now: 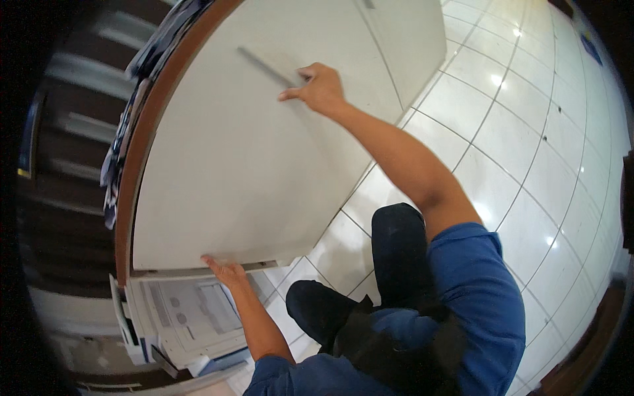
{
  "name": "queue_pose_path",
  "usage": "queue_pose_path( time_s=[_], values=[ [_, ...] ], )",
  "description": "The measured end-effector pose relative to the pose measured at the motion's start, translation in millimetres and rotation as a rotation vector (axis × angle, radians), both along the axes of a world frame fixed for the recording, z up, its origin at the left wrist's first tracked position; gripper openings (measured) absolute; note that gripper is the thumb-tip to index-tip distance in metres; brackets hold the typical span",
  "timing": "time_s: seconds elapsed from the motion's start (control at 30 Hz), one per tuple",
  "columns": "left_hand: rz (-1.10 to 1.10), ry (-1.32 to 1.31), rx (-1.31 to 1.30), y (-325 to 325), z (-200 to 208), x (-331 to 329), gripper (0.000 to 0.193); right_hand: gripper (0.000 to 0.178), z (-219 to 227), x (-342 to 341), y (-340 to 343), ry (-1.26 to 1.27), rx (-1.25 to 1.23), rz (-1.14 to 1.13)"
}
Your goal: The person uses a screwdriver to remove screws from cabinet door hinges and detaches the doors from the cabinet frame. They then place the removed doors on the floor and proceed to remove screws from the cabinet frame itself.
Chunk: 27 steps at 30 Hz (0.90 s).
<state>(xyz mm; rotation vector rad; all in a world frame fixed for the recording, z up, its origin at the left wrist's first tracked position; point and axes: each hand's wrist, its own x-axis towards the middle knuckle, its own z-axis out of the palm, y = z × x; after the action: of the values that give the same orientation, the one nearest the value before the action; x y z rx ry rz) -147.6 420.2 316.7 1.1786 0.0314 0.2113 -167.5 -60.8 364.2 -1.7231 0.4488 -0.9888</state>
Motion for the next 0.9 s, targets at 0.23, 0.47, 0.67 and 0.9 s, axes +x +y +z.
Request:
queue_pose_path(
  time_s=[0.23,0.47,0.67,0.9],
  values=[
    [-0.055,-0.058,-0.053,-20,22,-10,0.096,0.075,-18,13,21,-0.271,0.157,-0.051],
    [-0.039,-0.035,-0.052,-30,23,-9,0.102,0.067,-21,16,27,-0.433,0.247,-0.035],
    [0.061,-0.020,0.075,-56,26,-12,0.103,0.064,-24,16,16,-0.479,0.224,-0.035],
    [0.090,0.047,0.050,-43,26,-10,0.100,0.062,-24,14,15,-0.472,0.224,-0.018]
  ],
)
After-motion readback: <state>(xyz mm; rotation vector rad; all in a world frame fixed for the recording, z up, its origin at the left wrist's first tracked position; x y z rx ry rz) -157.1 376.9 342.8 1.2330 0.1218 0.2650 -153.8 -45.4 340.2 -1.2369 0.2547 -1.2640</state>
